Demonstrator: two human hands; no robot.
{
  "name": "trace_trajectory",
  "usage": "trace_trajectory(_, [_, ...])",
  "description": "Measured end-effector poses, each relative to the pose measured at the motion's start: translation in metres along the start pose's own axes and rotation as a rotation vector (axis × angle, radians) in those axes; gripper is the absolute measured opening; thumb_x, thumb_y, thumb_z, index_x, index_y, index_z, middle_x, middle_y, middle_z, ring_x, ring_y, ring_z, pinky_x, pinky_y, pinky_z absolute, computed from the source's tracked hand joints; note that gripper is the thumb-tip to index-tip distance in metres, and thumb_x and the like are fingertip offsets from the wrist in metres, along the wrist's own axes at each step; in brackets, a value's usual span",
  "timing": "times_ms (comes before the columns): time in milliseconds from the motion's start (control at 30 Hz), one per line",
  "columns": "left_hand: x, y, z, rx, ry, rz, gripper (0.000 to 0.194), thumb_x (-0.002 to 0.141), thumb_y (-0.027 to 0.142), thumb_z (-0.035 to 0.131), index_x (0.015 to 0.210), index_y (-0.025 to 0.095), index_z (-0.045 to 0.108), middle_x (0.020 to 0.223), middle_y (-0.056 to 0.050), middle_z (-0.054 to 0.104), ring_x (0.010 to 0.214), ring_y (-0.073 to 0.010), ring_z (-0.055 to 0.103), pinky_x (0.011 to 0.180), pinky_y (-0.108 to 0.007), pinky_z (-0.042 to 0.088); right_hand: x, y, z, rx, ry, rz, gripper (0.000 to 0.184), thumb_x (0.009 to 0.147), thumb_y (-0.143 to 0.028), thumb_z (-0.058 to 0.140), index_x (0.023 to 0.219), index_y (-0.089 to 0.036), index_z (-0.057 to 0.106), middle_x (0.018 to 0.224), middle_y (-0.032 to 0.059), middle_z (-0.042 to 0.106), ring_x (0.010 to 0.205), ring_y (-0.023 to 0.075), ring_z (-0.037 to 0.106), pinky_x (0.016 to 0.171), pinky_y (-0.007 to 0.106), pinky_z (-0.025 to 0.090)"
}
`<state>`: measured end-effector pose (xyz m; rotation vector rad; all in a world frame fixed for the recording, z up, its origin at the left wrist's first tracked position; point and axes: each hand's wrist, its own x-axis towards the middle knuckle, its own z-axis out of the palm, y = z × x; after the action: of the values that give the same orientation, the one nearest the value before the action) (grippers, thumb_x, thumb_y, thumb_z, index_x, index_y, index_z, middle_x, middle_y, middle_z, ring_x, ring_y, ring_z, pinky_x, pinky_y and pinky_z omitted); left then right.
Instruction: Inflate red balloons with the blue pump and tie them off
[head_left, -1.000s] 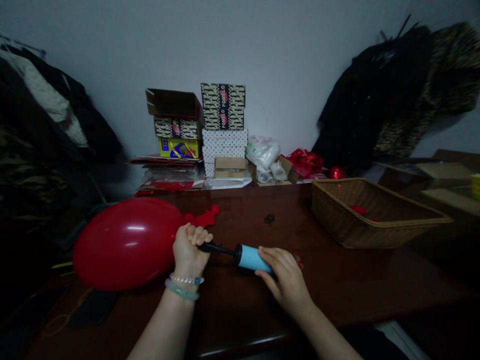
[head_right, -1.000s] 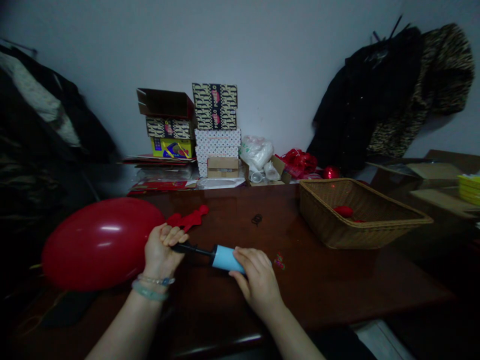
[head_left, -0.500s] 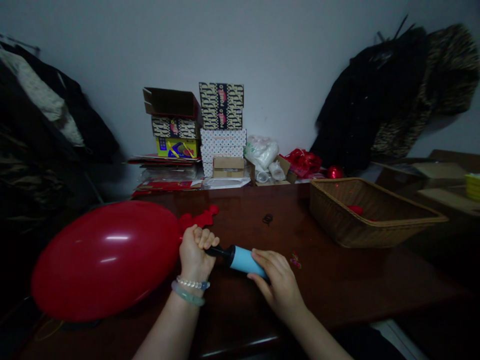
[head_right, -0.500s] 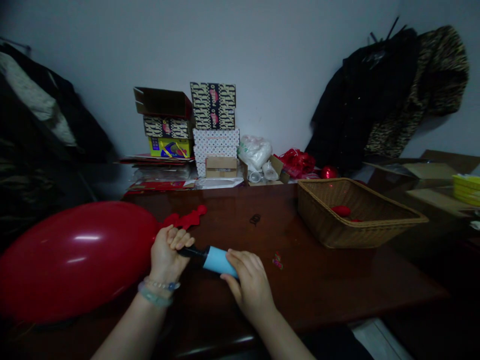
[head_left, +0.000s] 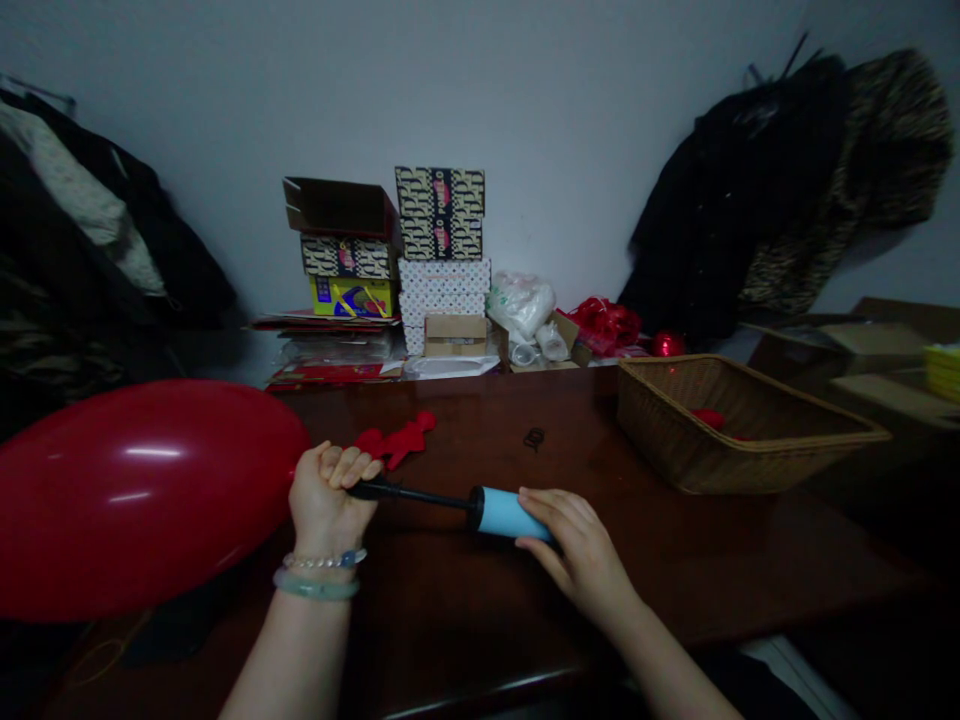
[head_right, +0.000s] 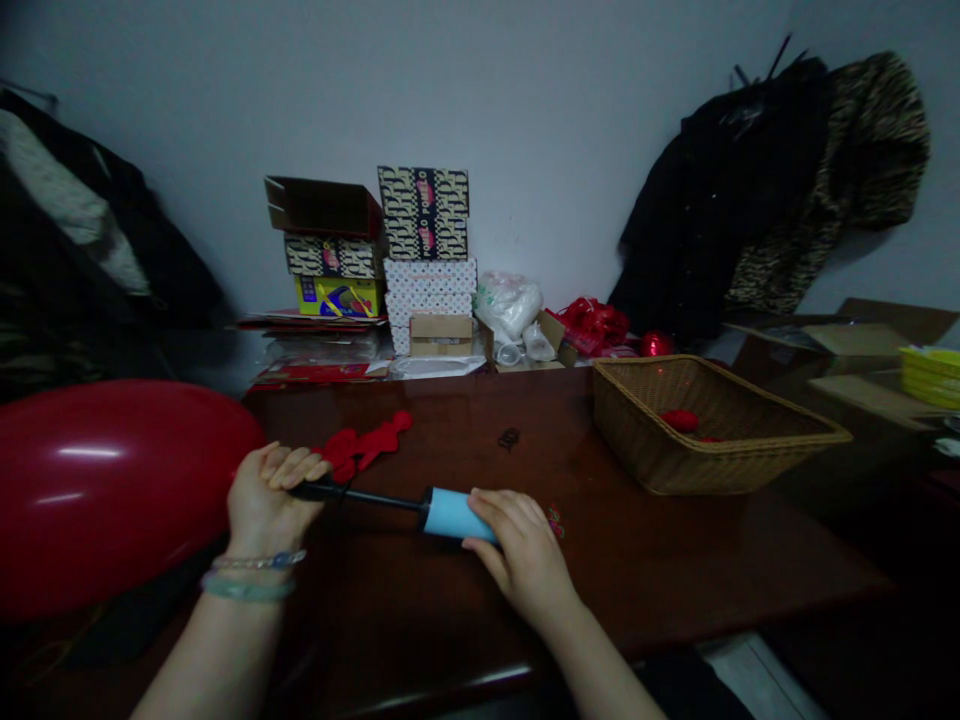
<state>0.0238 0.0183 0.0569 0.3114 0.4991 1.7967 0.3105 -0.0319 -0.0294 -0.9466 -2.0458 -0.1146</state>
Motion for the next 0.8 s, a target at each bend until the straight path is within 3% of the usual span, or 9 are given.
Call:
trace_trajectory(333, [-0.002, -0.006, -0.001, -0.009, -0.003, -0.047, 0.040, 0.077, 0.011, 0.044, 0.048, 0.019, 0.019, 0.034, 0.007, 0.023, 0.030, -0.0058, 0.026, 0.040, -0.021, 0.030, 0.000, -0.005, 0.007, -0.033, 0.031, 0.006, 0.038, 0.090, -0.028, 0.061, 0.126, -0.021, 0.056, 0.118, 0.0125, 0.066, 0.108, 0.0263, 0.062, 0.090, 0.047, 0.053])
trace_trajectory(800, [-0.006, -0.031, -0.002, 0.005, -0.007, -0.119, 0.041, 0.081, 0.014, 0.046, 0.047, 0.020, 0.022, 0.035, 0.007, 0.022, 0.031, -0.0060, 0.026, 0.041, -0.022, 0.029, 0.006, -0.023, 0.025, 0.004, 0.038, 0.014, 0.039, 0.088, -0.027, 0.063, 0.126, -0.019, 0.055, 0.118, 0.0122, 0.066, 0.107, 0.0255, 0.061, 0.092, 0.047, 0.052])
